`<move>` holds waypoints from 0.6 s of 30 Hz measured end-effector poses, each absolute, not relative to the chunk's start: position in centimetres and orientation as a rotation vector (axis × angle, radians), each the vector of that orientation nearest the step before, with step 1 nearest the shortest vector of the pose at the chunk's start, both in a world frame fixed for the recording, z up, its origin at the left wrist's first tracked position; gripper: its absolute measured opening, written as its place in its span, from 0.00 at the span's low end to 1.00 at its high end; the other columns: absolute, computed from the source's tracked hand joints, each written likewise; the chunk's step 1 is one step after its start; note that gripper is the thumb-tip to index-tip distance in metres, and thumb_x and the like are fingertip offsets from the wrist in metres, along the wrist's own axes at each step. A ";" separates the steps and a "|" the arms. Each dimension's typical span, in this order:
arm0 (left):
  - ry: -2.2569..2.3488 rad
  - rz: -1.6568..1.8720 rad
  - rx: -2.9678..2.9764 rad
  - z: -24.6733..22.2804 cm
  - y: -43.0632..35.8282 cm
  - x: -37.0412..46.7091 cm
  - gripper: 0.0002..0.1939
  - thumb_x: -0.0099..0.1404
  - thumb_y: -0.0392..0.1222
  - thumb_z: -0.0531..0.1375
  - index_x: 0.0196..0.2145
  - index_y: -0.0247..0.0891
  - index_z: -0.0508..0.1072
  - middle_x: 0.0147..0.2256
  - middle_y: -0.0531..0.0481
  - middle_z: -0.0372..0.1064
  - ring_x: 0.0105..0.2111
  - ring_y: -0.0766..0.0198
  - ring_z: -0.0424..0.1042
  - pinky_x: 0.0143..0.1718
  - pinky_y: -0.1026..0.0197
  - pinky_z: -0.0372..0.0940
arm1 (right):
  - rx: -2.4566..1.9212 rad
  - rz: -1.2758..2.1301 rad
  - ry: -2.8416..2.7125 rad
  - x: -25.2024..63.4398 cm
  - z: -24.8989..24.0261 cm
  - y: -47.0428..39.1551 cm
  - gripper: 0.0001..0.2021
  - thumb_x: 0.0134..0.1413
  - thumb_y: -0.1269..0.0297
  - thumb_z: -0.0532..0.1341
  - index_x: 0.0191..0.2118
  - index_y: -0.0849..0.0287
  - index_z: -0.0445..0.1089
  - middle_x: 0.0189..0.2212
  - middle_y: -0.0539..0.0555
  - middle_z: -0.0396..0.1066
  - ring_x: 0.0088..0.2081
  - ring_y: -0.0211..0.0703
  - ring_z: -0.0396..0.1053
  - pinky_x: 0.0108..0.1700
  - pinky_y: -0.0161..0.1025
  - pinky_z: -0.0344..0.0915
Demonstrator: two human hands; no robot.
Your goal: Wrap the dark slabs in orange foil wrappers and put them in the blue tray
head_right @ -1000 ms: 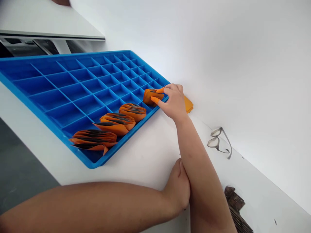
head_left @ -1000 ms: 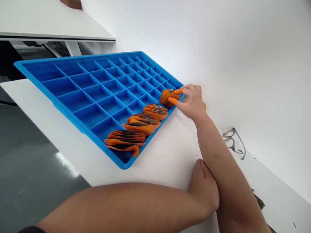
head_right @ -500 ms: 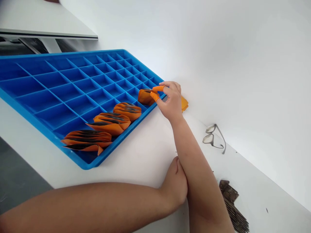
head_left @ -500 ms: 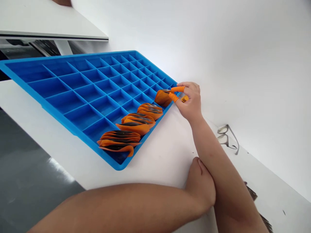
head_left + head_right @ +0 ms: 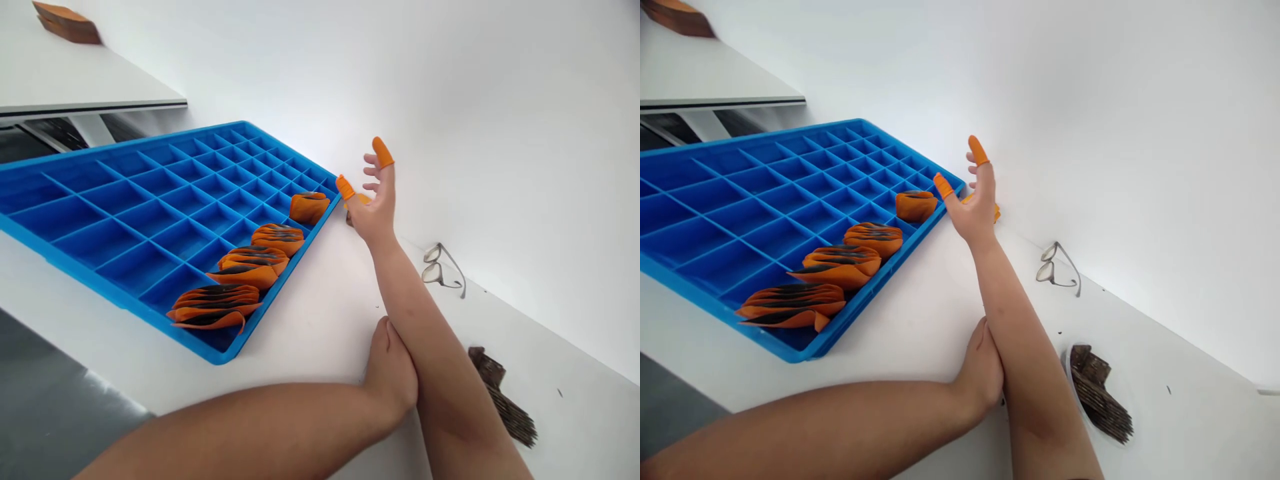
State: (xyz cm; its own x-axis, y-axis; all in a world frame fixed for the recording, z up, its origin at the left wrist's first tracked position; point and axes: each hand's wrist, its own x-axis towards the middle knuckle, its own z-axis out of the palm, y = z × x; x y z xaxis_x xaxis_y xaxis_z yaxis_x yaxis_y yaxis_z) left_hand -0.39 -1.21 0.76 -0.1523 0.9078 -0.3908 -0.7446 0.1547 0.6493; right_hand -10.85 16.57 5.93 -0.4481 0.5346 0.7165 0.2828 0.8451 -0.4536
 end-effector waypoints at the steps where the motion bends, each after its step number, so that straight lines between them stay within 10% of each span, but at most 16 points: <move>1: 0.932 1.463 0.217 0.8 -1.2 -0.4 0.19 0.76 0.50 0.48 0.41 0.36 0.72 0.46 0.40 0.76 0.51 0.49 0.74 0.54 0.47 0.67 | -0.601 0.343 -2.121 -10.9 5.7 16.5 0.36 0.64 0.50 0.60 0.71 0.45 0.44 0.66 0.58 0.61 0.62 0.51 0.65 0.58 0.53 0.70; 12: 0.979 1.501 0.119 1.9 -0.6 -1.0 0.17 0.71 0.46 0.50 0.37 0.36 0.75 0.44 0.39 0.79 0.50 0.47 0.75 0.53 0.48 0.70 | -0.505 0.580 -2.452 -12.5 3.5 17.5 0.33 0.60 0.52 0.62 0.68 0.51 0.58 0.60 0.55 0.71 0.64 0.53 0.65 0.68 0.55 0.62; 18: 0.966 1.514 0.192 1.7 -1.0 -0.7 0.17 0.70 0.50 0.51 0.39 0.36 0.75 0.44 0.41 0.79 0.51 0.48 0.74 0.52 0.49 0.69 | -0.615 0.724 -2.291 -12.5 4.6 16.8 0.38 0.68 0.36 0.32 0.72 0.52 0.48 0.63 0.56 0.65 0.67 0.47 0.61 0.69 0.50 0.60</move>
State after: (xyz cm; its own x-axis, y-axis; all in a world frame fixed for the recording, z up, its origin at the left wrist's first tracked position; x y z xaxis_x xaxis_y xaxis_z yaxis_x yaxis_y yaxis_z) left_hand -0.67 -0.98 1.72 -0.2192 0.8854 -0.4099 -0.7452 0.1193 0.6561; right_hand -12.46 16.84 4.56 -0.6791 0.5891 0.4380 0.2306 0.7377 -0.6346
